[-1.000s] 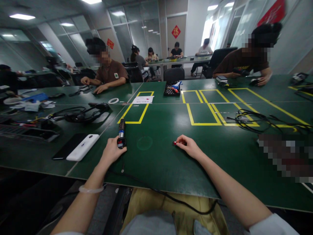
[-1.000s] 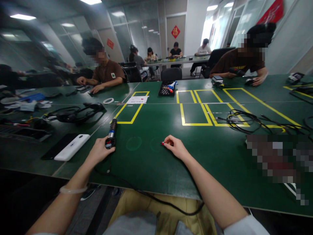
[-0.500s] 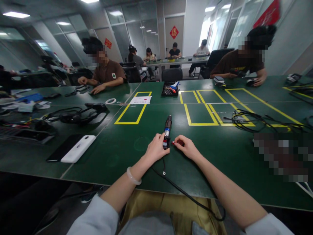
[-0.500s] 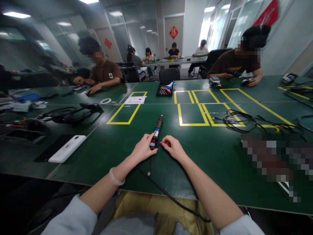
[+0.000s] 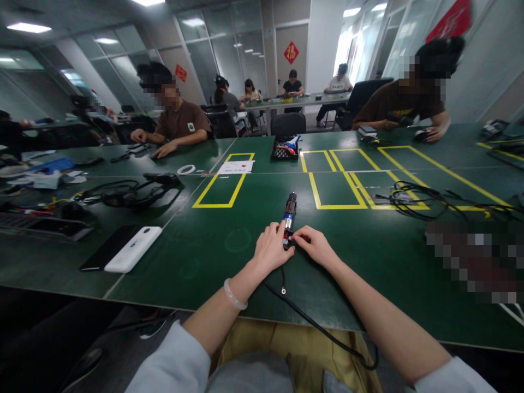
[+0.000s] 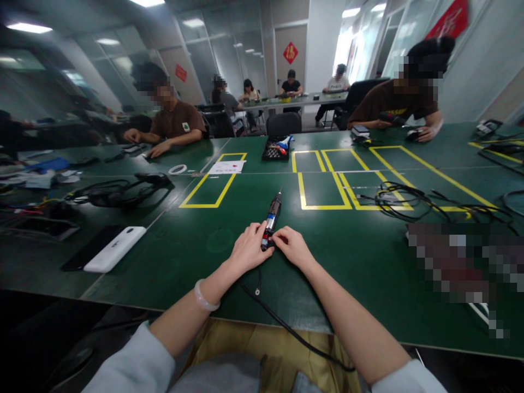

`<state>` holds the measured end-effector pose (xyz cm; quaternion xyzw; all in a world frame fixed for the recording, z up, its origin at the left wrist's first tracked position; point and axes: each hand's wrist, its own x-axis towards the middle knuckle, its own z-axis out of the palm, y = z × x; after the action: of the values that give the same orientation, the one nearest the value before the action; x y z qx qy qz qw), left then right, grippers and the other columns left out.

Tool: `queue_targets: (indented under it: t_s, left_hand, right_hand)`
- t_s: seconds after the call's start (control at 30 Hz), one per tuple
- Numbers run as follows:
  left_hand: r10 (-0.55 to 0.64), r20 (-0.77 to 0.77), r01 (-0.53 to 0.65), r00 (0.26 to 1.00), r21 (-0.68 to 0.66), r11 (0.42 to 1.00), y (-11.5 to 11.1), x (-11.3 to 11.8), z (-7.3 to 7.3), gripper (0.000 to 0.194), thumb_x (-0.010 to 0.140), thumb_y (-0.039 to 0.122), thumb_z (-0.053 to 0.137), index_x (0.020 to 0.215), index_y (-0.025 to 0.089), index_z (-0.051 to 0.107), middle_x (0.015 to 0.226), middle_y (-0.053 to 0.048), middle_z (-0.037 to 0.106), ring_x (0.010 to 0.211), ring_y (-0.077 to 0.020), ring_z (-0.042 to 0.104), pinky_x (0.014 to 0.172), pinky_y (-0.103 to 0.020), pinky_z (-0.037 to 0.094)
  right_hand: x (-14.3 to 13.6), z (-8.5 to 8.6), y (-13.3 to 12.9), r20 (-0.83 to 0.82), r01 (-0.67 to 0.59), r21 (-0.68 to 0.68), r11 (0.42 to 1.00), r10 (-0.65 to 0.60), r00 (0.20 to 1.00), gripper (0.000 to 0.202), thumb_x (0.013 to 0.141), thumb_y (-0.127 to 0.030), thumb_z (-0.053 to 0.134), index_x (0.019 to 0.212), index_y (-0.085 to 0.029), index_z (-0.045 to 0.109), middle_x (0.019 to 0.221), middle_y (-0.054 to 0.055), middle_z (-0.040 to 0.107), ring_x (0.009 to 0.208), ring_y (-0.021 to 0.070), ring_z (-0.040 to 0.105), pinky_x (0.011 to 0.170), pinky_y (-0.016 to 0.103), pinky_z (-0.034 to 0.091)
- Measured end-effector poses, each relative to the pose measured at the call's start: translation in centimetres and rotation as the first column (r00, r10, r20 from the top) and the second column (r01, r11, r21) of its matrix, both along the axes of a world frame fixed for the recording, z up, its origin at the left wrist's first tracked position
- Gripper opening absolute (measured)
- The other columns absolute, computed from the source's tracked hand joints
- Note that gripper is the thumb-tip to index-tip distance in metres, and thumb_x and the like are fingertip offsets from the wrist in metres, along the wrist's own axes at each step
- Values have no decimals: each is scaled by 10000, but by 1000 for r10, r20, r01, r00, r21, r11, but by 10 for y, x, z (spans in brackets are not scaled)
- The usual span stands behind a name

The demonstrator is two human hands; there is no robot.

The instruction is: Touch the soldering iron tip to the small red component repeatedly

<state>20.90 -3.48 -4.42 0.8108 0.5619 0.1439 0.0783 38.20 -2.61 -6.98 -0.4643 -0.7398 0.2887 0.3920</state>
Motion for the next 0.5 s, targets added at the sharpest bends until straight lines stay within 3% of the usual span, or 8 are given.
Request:
queue_targets:
  t_s: [0.27, 0.5]
  left_hand:
    - [85, -35, -83, 996, 59, 995, 7, 8, 1, 671, 842, 541, 484, 1405, 202, 347, 1104, -139, 491, 1020, -284, 495, 848, -384, 384]
    - [59, -121, -46, 991, 112, 993, 4, -19, 2, 692, 815, 552, 533, 1412, 251, 355, 1085, -107, 508, 988, -259, 504, 828, -355, 397]
  right_hand:
    - [3, 0, -1, -107, -8, -70, 998, 1, 994, 164, 872, -307, 522, 893, -195, 641, 792, 18, 662, 668, 154, 574, 647, 272, 445]
    - [3, -4, -1, -126, -62, -79, 995, 52, 991, 178, 872, -316, 527, 963, -197, 624, 814, 17, 650, 700, 151, 581, 661, 267, 453]
